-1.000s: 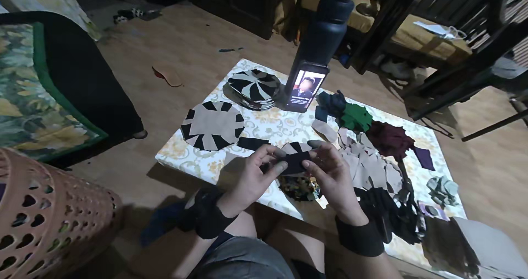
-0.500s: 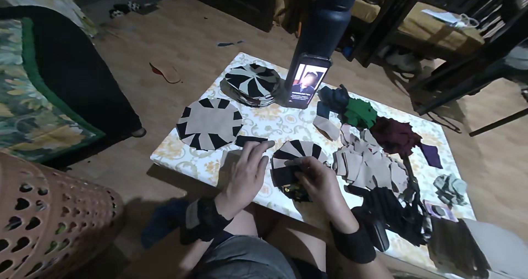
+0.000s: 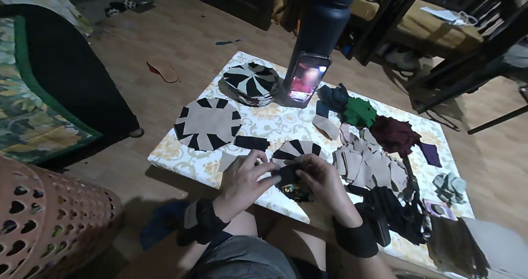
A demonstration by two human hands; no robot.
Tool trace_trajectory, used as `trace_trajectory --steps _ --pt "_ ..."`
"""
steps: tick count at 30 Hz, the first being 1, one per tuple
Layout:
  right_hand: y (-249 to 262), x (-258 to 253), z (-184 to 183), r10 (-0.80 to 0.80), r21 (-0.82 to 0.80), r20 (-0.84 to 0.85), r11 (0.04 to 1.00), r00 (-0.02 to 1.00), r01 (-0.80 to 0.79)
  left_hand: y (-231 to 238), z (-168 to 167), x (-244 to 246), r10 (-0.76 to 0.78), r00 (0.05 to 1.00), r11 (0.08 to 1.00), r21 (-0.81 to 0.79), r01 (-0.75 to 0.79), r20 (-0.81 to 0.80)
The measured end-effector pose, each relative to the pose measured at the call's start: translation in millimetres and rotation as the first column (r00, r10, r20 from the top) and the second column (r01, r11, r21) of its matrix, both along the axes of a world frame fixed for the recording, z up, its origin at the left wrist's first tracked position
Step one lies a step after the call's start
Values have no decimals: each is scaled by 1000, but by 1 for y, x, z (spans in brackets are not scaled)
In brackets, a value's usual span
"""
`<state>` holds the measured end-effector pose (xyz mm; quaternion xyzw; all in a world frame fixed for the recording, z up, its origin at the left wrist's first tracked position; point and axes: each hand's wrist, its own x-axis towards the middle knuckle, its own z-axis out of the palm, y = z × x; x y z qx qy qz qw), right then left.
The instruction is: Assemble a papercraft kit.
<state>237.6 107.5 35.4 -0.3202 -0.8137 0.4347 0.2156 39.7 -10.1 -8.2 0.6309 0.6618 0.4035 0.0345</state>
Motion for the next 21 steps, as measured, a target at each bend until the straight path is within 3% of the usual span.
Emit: trace_trajectory --steps 5,9,12,15,17,21 --pt "-2 -1 -3 6 51 -5 999 1000 -6 1 2 -1 -41 996 997 -74 35 -84" --pt "-10 -6 -6 -59 217 4 975 998 56 1 1 -1 -40 994 997 -65 33 -103" --pt "-16 -10 -10 -173 418 113 902 978 111 1 1 -2 -49 993 996 -76 41 -111" --pt "-17 -10 -13 -244 544 80 823 967 163 2 0 -3 -59 991 996 -71 51 -121" --pt "-17 -9 -15 -244 580 49 797 968 172 1 0 -3 -59 989 996 -74 49 -135" --pt "-15 -6 -10 -186 511 160 856 969 80 1 0 -3 -67 991 995 -81 57 -118"
